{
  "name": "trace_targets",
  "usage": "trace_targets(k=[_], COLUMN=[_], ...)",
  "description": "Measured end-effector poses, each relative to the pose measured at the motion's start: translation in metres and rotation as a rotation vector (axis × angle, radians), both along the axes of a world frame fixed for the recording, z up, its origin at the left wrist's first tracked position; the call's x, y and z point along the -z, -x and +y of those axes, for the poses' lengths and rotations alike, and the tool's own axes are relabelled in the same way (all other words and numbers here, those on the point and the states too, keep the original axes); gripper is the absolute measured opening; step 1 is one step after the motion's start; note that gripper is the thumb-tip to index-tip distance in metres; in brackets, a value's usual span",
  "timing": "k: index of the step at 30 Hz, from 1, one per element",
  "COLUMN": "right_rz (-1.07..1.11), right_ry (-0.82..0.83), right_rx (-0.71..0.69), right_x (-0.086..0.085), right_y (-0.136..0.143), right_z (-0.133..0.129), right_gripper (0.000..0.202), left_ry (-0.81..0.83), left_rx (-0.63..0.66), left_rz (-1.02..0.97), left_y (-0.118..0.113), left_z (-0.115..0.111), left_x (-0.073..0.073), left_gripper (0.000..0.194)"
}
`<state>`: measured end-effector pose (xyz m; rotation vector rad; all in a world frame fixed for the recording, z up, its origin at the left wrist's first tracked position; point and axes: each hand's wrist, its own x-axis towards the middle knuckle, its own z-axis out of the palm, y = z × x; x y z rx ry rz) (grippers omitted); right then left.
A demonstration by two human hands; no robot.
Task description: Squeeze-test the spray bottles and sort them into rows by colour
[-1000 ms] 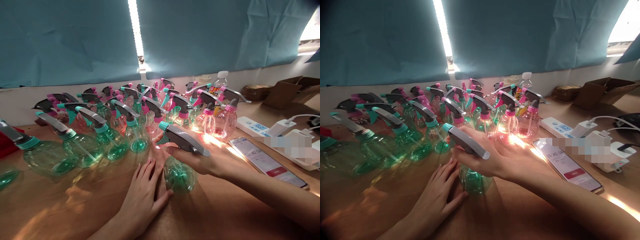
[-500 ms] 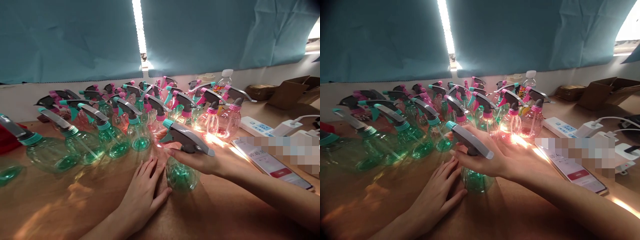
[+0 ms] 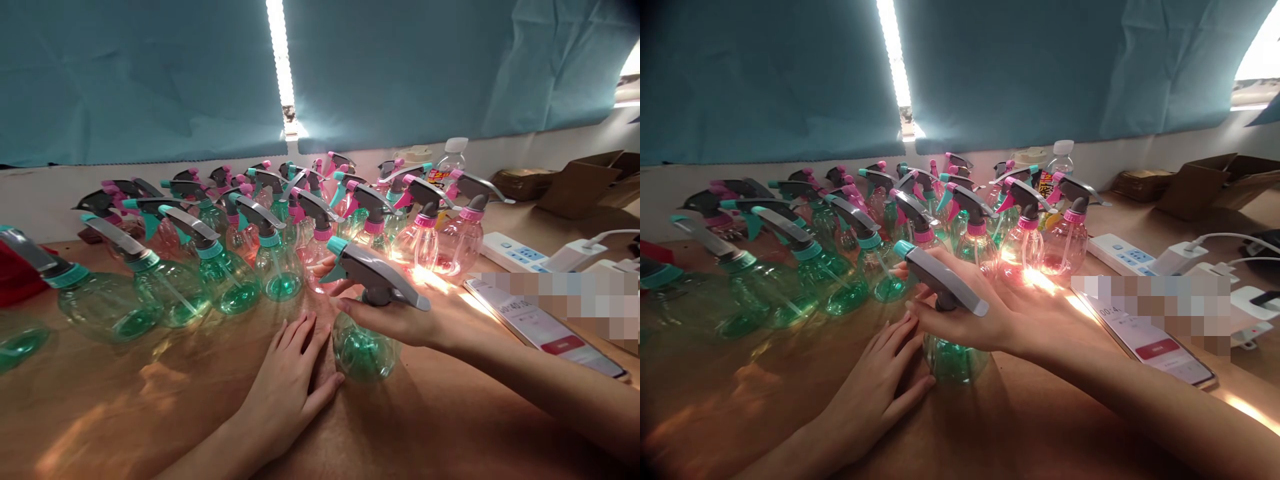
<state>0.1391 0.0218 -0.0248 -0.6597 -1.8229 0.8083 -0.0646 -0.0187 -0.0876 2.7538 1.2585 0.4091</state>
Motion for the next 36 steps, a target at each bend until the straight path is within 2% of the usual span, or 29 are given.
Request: trace_targets(k=[13,25,32,36], right_rz=[0.014,-0.003,-0.046,-0.040], right_ry=[0.034,0.024,0.079,0.057], right_rx=[-0.085,-0.020,-0.004,-0.013], right_x=[0.0019,0.0001,-0.0024,-0.0070], right_y=[-0.0014,0.0004,0.0012,0.0027], right_z=[0.0009,-0.0004,-0.0028,-0.0043], right_gripper=[0.038,0.027,0.034,0.030], left_ry=[0.044,0.041,0.045,0.055], left_rx=[-0.013,-0.021,-0.019,-0.022], left_rz=[0.024,0.027,0.031,0.038], left_y=[-0.0028,-0.0024,-0.0018,-0.0023], left_z=[-0.0001,-0.0003,-0.0004,-0.0007], left_x=[-0.0069,-0.0057,-0.0047,-0.0052], left_gripper=[0.051,0.051,0.054,0.056])
